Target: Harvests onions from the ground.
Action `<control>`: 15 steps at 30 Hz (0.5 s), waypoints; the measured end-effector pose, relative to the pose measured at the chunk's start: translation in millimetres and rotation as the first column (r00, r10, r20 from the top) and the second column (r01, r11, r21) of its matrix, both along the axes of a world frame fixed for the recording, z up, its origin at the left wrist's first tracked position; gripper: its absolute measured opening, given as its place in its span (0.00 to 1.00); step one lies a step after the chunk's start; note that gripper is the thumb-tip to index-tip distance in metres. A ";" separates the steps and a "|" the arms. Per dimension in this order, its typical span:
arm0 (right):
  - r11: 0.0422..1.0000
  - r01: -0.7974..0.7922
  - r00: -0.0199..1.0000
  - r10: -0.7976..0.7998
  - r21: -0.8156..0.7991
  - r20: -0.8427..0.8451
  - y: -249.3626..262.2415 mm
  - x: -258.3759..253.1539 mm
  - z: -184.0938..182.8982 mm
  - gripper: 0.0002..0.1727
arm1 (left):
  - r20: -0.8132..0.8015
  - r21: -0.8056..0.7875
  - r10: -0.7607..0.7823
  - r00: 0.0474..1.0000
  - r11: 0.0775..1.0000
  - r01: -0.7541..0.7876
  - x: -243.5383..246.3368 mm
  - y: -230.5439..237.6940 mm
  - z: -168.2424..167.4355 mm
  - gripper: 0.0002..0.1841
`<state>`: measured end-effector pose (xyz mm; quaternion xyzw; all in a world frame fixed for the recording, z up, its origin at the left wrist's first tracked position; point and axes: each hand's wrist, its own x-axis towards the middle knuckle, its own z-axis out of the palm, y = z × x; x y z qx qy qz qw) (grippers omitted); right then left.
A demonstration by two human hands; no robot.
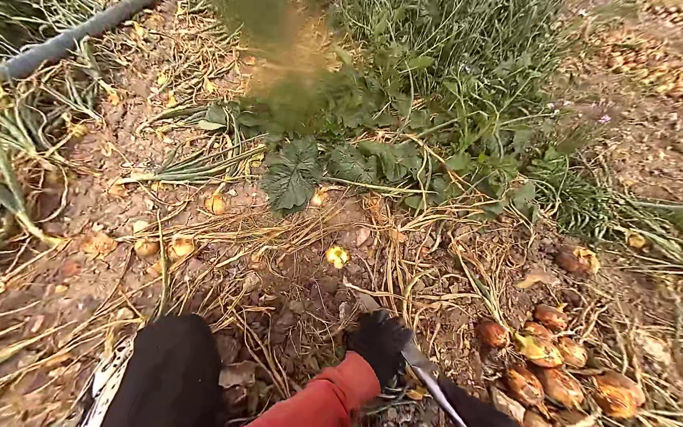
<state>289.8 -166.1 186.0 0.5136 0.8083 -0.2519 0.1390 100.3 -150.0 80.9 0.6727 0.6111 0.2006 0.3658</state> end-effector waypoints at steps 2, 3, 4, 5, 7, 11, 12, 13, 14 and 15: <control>0.991 -0.034 0.976 0.062 -0.133 0.210 38.7 -44.7 47.6 0.31 | 0.104 -0.033 0.059 0.993 0.998 -0.056 -11.1 12.7 1.3 0.26; 0.984 -0.061 0.946 0.109 -0.166 0.304 54.5 -63.1 61.5 0.31 | 0.139 -0.053 0.077 0.987 0.996 -0.070 -17.1 18.4 5.1 0.27; 0.976 -0.086 0.912 0.157 -0.198 0.379 69.6 -79.3 71.6 0.30 | 0.180 -0.088 0.100 0.978 0.992 -0.085 -22.4 23.9 8.9 0.27; 0.967 -0.106 0.876 0.200 -0.230 0.439 84.1 -94.7 79.0 0.27 | 0.220 -0.097 0.127 0.967 0.989 -0.108 -27.0 29.2 10.5 0.26; 0.951 -0.140 0.831 0.264 -0.276 0.489 108.3 -123.3 88.0 0.21 | 0.293 -0.087 0.178 0.939 0.983 -0.159 -38.0 39.1 10.4 0.25; 0.937 -0.169 0.802 0.311 -0.307 0.510 138.4 -170.2 90.7 0.11 | 0.400 -0.089 0.212 0.892 0.977 -0.192 -62.6 58.1 -8.6 0.21; 0.940 -0.160 0.806 0.300 -0.300 0.510 137.2 -175.6 86.9 0.12 | 0.401 -0.100 0.195 0.895 0.981 -0.169 -66.5 59.3 -16.2 0.21; 0.947 -0.131 0.812 0.273 -0.294 0.516 133.4 -181.7 84.9 0.15 | 0.399 -0.091 0.175 0.900 0.984 -0.151 -70.5 61.1 -23.3 0.22; 0.951 -0.095 0.815 0.243 -0.293 0.525 127.8 -185.4 82.5 0.21 | 0.394 -0.076 0.156 0.906 0.988 -0.138 -73.6 62.9 -29.1 0.23; 0.951 -0.066 0.808 0.228 -0.301 0.543 118.8 -182.7 77.1 0.28 | 0.377 -0.076 0.122 0.918 0.992 -0.100 -74.1 62.2 -33.8 0.23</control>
